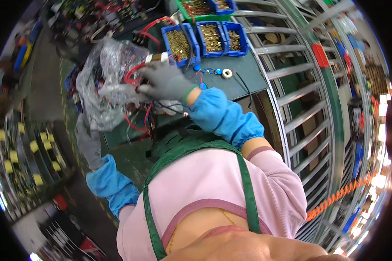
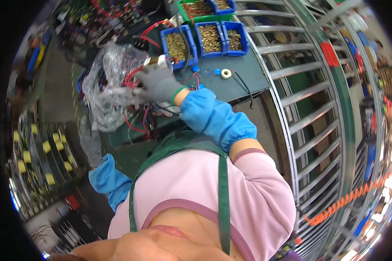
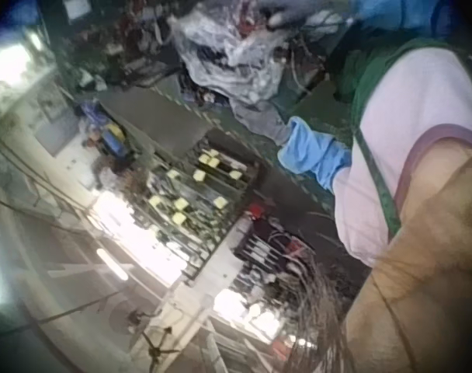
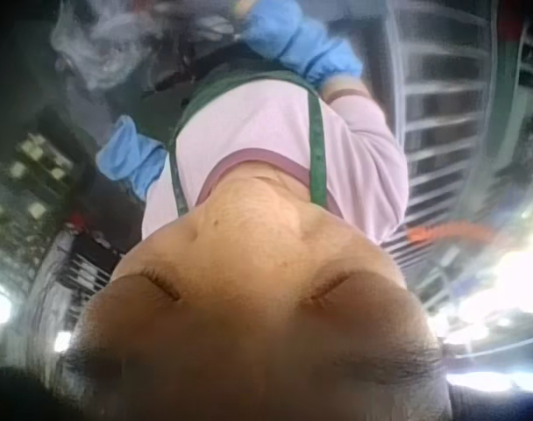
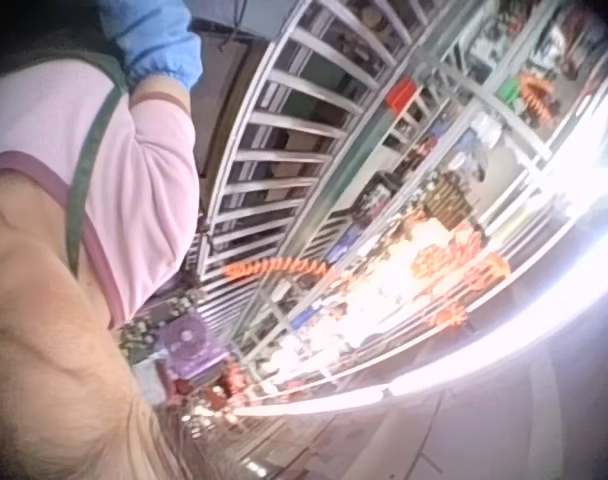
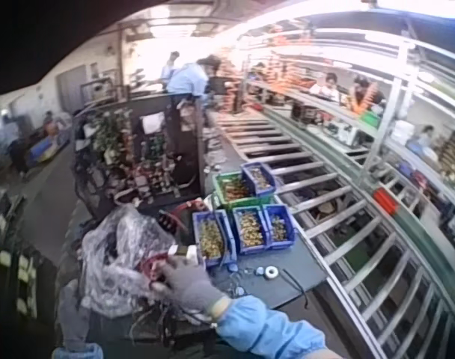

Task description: Connecting and organizing electrical wires within a large electronic component chassis.

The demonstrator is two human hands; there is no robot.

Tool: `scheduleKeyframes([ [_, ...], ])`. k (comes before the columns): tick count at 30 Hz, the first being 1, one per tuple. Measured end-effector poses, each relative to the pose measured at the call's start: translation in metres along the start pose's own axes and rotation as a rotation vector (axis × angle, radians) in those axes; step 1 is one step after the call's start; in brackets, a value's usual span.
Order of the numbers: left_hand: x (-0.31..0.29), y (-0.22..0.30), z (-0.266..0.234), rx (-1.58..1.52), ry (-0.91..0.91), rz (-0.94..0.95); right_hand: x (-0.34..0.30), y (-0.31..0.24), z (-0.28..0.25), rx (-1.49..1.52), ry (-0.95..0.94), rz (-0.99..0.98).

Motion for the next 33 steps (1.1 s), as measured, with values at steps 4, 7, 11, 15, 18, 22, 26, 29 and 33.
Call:
scheduleKeyframes([
  [4, -0.06, 0.017, -0.027, 0.048, 0.201, -0.145, -0.053, 0.035, -0.038, 0.308, 0.128, -0.012],
  [7, -0.124, 0.014, -0.03, 0.097, 0.32, -0.316, -0.111, 0.064, -0.033, 0.899, 0.009, 0.207],
  [11, -0.237, -0.017, -0.003, -0.14, 0.468, -0.596, -0.2, 0.124, 0.013, 0.884, -0.159, 0.524],
  [15, -0.366, -0.061, 0.085, -0.932, 0.441, -1.09, -0.279, 0.161, 0.101, 0.76, -0.5, 0.62],
  [18, -0.419, -0.034, 0.142, -1.282, 0.386, -1.351, -0.308, 0.149, 0.171, 0.358, -0.837, 0.277],
  [22, -0.469, -0.022, 0.238, -1.568, 0.188, -1.465, -0.308, 0.099, 0.253, 0.22, -1.003, -0.117],
  [26, -0.523, 0.001, 0.296, -1.852, 0.054, -1.586, -0.28, 0.061, 0.345, 0.097, -1.191, -0.027],
  [29, -0.543, -0.012, 0.318, -2.062, 0.057, -1.577, -0.245, 0.032, 0.394, 0.103, -1.079, -0.222],
  [33, -0.515, -0.056, 0.33, -2.243, 0.167, -1.407, -0.208, 0.021, 0.428, 0.204, -0.934, -0.294],
])
Point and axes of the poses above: each hand's wrist, its own x-axis towards the middle knuckle, its own z-axis out of the palm, y = z × x, the point moved 8 cm from there along x, towards the middle knuckle, and after that the axes turned 4 degrees about -z, right-handed, at the moved point
